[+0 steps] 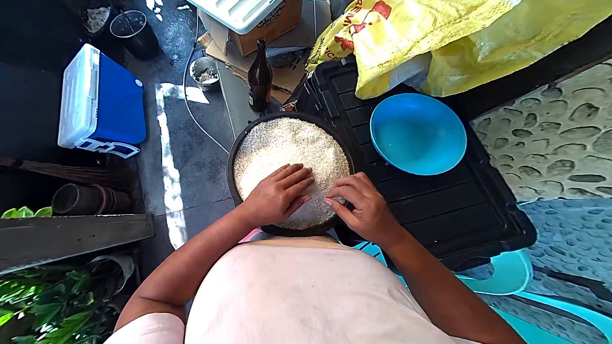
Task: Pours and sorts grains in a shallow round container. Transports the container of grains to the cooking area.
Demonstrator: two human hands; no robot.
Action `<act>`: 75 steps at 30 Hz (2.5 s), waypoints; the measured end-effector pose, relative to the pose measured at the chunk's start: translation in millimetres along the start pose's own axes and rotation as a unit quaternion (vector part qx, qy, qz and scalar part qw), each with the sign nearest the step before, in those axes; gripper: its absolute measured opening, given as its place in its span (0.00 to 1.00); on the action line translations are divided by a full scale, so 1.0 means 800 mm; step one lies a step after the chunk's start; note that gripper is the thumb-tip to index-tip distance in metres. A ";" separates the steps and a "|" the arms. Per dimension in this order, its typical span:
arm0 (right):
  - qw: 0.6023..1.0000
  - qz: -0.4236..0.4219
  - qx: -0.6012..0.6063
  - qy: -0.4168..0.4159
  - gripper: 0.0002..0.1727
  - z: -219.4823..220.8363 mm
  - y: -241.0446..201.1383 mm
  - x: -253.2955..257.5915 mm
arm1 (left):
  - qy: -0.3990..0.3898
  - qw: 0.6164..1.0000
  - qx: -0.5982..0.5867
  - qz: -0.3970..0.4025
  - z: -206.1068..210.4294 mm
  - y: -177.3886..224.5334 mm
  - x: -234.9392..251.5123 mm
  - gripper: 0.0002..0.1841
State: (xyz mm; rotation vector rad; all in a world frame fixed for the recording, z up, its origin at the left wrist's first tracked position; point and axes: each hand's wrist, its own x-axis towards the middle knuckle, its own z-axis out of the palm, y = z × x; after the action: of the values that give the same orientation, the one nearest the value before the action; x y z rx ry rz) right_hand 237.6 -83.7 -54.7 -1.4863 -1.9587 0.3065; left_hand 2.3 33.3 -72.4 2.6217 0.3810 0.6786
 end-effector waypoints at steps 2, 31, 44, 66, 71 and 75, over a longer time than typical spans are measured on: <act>0.999 0.001 -0.012 -0.035 0.12 0.000 0.000 -0.009 | -0.002 1.000 0.017 0.003 0.002 0.001 -0.001 0.21; 0.988 0.078 -0.079 -0.103 0.11 -0.015 0.055 0.093 | 0.015 0.998 0.054 0.011 0.010 0.000 0.000 0.20; 0.848 0.321 0.415 0.072 0.07 -0.026 0.033 0.092 | 0.014 0.997 0.074 0.004 0.011 -0.010 0.003 0.19; 0.639 0.467 0.611 0.030 0.15 -0.012 -0.046 0.054 | 0.097 0.990 -0.021 -0.099 -0.026 0.009 0.022 0.10; 0.636 0.467 0.614 0.025 0.13 -0.009 -0.046 0.054 | 0.098 0.990 -0.015 -0.103 -0.021 0.006 0.018 0.12; 0.636 0.462 0.617 0.019 0.12 -0.007 -0.045 0.053 | 0.100 0.989 -0.019 -0.106 -0.023 0.004 0.012 0.13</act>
State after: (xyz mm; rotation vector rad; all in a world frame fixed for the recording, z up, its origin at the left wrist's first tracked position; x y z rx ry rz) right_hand 206.9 -57.3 -15.6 -1.2178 -0.3243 1.6215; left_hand 1.7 40.0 -52.5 2.4389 0.6877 0.8676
